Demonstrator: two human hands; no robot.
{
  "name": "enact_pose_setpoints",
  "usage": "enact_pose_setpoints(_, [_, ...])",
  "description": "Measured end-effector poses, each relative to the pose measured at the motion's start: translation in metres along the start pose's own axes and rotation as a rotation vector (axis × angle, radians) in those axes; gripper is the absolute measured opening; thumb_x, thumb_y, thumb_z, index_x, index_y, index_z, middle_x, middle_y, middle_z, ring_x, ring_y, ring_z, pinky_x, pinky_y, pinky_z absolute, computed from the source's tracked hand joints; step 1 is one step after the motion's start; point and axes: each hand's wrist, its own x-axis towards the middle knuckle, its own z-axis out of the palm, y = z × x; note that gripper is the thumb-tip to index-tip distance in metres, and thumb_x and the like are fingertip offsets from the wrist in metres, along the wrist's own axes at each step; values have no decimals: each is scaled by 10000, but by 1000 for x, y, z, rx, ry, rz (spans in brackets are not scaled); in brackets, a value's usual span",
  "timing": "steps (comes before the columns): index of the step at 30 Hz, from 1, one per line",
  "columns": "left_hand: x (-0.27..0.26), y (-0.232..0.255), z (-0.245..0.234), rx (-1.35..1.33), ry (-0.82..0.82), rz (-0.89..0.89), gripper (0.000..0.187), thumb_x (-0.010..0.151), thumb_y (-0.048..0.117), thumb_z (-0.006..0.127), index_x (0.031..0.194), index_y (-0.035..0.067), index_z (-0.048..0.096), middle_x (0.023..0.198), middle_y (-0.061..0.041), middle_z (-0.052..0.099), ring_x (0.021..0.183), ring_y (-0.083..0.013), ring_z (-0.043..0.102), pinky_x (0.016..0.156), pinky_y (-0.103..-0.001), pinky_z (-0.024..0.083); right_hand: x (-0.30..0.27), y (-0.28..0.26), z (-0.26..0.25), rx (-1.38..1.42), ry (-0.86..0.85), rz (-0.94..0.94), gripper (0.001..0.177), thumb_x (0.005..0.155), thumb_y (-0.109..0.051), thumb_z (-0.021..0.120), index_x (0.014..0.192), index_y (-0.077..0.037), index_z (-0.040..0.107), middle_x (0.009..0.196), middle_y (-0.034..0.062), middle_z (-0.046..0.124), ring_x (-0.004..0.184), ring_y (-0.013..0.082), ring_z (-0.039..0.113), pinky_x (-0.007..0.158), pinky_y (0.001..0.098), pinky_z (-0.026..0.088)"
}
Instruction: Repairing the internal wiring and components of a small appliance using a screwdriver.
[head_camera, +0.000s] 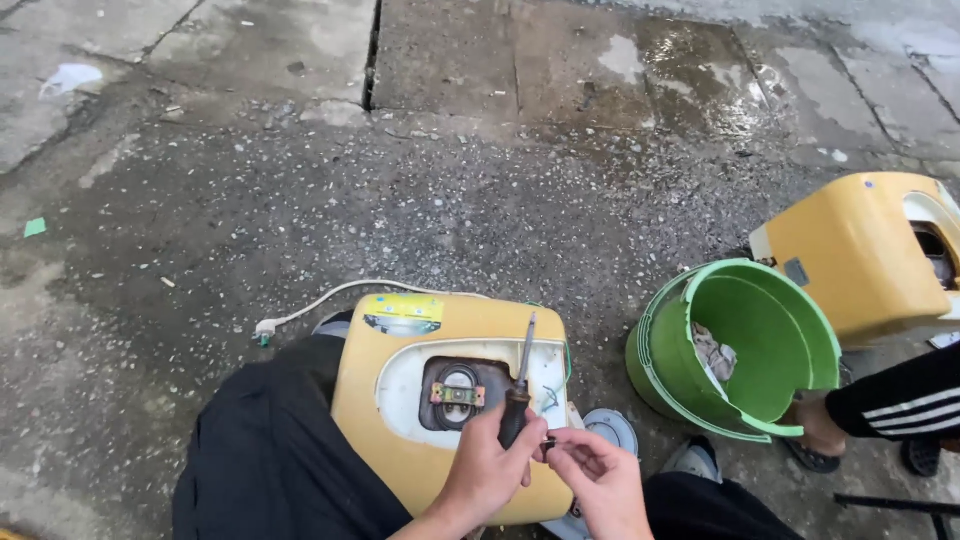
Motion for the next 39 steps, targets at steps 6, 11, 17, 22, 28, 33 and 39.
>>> enact_pose_setpoints(6, [-6, 8, -3, 22, -76, 44, 59, 857, 37, 711, 884, -12, 732, 667, -58, 694, 458, -110, 575, 452, -241, 456, 0, -10, -3, -40, 64, 91, 279, 837, 136, 712, 1108, 164, 768, 920, 275, 814, 839, 278, 750, 809, 347, 593])
enact_pose_setpoints(11, [-6, 9, -2, 82, -41, 38, 72, 834, 32, 720, 880, -15, 750, 665, -48, 705, 469, -109, 588, 457, -250, 477, -4, -21, 1, -9, 61, 86, 253, 867, 122, 685, 1104, 170, 759, 933, 259, 791, 850, 270, 715, 787, 349, 577])
enact_pose_setpoints(17, [-11, 18, 0, 156, -53, 165, 66, 794, 46, 740, 841, 0, 747, 607, -36, 703, 469, -110, 597, 471, -248, 487, -9, -36, 7, -27, 32, 77, 258, 863, 100, 673, 1093, 166, 770, 923, 237, 792, 829, 250, 699, 775, 341, 575])
enact_pose_setpoints(22, [-11, 21, 1, 222, 2, 133, 142, 846, 122, 720, 750, 18, 738, 543, -27, 676, 432, -121, 576, 441, -263, 460, -8, -30, 2, -23, -25, 46, 240, 853, 108, 698, 1079, 154, 765, 916, 217, 789, 832, 234, 707, 786, 327, 583])
enact_pose_setpoints(28, [-12, 12, 1, 238, 57, 156, 230, 892, 162, 662, 736, 0, 712, 522, -35, 652, 406, -142, 555, 423, -282, 455, -18, -26, 9, -158, -31, -147, 238, 806, 118, 723, 1036, 79, 767, 921, 131, 769, 802, 164, 698, 695, 251, 542])
enact_pose_setpoints(33, [-7, 6, 0, 116, 31, 13, 288, 951, 147, 643, 707, -6, 668, 560, -45, 641, 416, -138, 580, 421, -271, 465, -17, -33, 11, -148, -28, -236, 244, 782, 147, 690, 1013, 88, 744, 994, 164, 770, 895, 207, 700, 858, 298, 569])
enact_pose_setpoints(39, [-15, 18, -1, 160, 27, 186, 146, 882, 136, 696, 803, 14, 709, 560, -30, 658, 433, -111, 568, 432, -257, 441, -14, -32, 12, 88, 25, 18, 258, 897, 128, 600, 1114, 172, 733, 959, 248, 754, 861, 277, 682, 793, 364, 555])
